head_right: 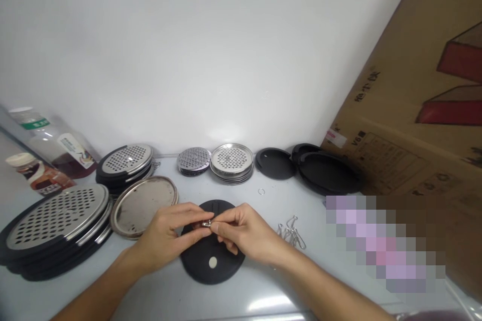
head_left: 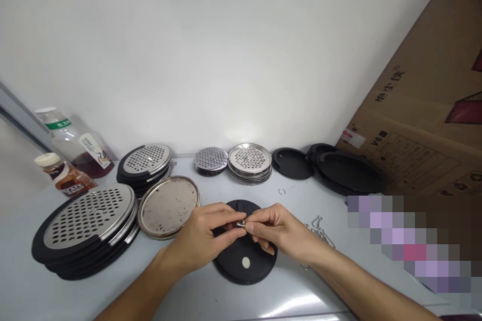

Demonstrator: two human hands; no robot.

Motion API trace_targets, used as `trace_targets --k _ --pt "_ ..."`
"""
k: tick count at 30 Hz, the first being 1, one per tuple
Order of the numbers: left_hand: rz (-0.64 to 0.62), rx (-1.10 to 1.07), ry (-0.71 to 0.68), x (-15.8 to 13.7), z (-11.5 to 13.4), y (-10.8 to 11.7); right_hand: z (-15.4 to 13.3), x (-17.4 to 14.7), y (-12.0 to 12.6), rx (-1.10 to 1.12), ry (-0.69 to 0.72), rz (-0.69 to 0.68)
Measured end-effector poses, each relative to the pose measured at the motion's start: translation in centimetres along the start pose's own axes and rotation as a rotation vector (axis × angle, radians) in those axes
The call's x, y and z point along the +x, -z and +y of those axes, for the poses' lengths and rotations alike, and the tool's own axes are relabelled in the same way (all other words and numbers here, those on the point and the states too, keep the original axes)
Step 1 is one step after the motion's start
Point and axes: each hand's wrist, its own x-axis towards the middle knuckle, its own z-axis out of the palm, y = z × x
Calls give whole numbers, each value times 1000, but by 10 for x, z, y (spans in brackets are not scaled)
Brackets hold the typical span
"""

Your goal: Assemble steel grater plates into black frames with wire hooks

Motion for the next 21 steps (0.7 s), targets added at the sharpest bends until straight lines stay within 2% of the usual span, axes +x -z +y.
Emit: trace_targets --k 7,13,16,19,21 --pt "33 72 -73 -2 -5 1 3 -1 1 6 2 5" --pt "17 41 68 2 -3 5 1 0 2 -38 7 41" --pt "63 24 142 5 1 6 -1 0 4 -48 12 37" --pt "111 -36 170 5 3 5 0 1 5 -52 15 38" --pt "96 -55 171 4 4 4 1 2 6 -41 14 25"
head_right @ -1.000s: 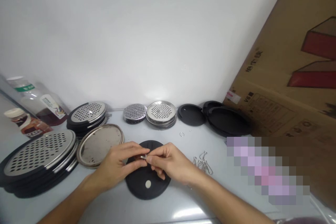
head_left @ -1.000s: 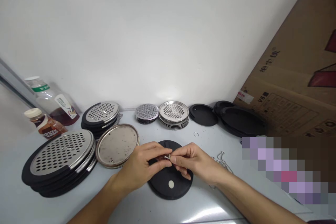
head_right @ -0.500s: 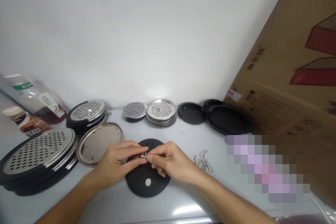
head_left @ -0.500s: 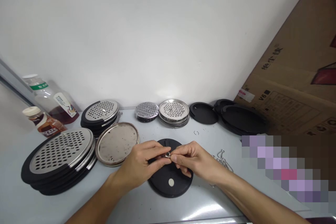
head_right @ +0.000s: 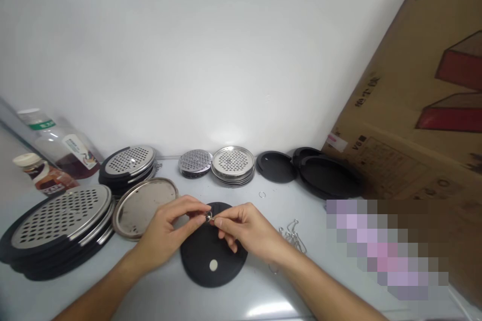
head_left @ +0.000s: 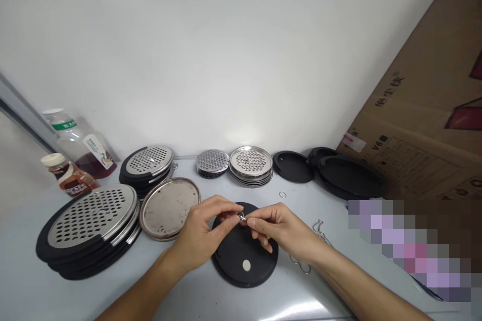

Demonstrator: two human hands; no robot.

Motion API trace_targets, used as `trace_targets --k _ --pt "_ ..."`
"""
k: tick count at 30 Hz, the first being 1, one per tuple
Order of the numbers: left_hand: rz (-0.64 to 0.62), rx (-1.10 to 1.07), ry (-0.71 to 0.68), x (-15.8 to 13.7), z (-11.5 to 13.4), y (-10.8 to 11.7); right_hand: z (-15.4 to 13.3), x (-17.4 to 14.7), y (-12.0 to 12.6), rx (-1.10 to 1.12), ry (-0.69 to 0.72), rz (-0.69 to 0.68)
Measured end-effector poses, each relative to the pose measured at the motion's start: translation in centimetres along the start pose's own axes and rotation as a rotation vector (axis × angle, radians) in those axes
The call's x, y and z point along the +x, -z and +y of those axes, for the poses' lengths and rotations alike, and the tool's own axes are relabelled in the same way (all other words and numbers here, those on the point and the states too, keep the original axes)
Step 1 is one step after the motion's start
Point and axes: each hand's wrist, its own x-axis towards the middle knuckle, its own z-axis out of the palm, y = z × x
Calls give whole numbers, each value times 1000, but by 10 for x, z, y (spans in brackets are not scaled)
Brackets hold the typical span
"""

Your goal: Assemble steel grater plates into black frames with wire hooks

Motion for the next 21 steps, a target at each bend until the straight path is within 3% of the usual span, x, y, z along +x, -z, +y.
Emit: trace_targets --k 5,14,18,21 --pt "-87 19 -17 -2 -2 -2 3 0 0 23 -2 -26" --pt "-12 99 -96 -1 -6 0 3 2 6 12 -37 -26" --pt "-57 122 -38 -1 -5 0 3 1 7 4 -2 -31" --pt "-15 96 2 -1 -3 -1 2 0 3 7 26 -30"
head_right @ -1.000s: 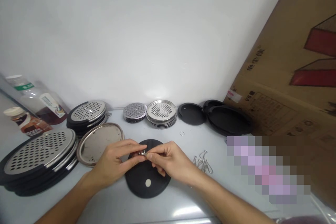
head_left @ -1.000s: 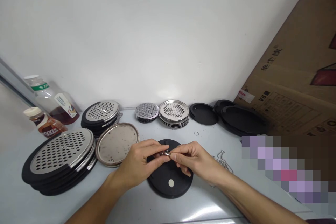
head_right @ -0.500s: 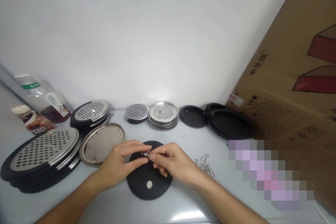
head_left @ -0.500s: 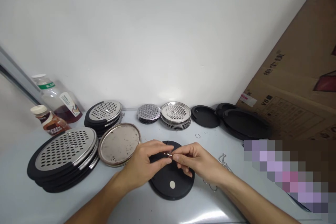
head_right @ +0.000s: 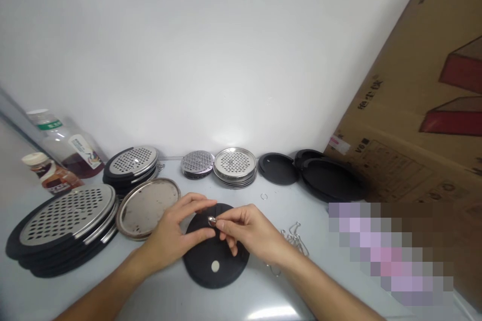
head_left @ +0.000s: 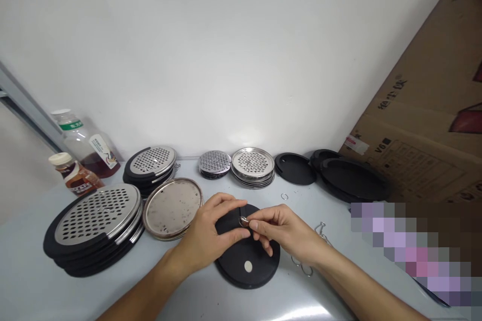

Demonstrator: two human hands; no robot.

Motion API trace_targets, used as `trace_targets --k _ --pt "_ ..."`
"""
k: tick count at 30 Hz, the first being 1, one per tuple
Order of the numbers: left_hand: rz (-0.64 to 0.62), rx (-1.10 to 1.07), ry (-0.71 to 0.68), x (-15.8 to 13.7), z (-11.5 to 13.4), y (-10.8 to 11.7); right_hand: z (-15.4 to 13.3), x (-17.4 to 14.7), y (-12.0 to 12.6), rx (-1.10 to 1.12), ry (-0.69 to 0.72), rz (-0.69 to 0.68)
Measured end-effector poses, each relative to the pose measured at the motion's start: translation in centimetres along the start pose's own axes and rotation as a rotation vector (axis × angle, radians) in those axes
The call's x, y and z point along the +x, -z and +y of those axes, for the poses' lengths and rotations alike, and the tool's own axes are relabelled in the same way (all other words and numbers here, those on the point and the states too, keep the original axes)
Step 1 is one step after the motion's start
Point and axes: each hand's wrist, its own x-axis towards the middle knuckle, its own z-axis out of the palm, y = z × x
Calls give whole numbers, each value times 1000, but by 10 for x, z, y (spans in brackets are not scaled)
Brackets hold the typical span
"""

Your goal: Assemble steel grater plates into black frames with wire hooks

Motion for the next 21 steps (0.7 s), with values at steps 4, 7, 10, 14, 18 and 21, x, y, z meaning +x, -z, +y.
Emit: trace_targets --k 4,7,10,14,18,21 --pt "17 -82 57 0 3 -1 0 1 -8 5 27 49" --pt "20 -90 67 0 2 -2 1 2 -8 -33 6 87" --pt "54 -76 26 -1 2 -3 -1 2 -4 -120 39 219" --pt "39 -54 -130 -2 3 -8 -3 0 -4 -83 186 193" --pt "68 -32 -178 -2 3 -10 -7 1 -11 -69 239 138" --pt "126 -3 -117 -1 1 -8 -18 -6 -8 -230 298 337"
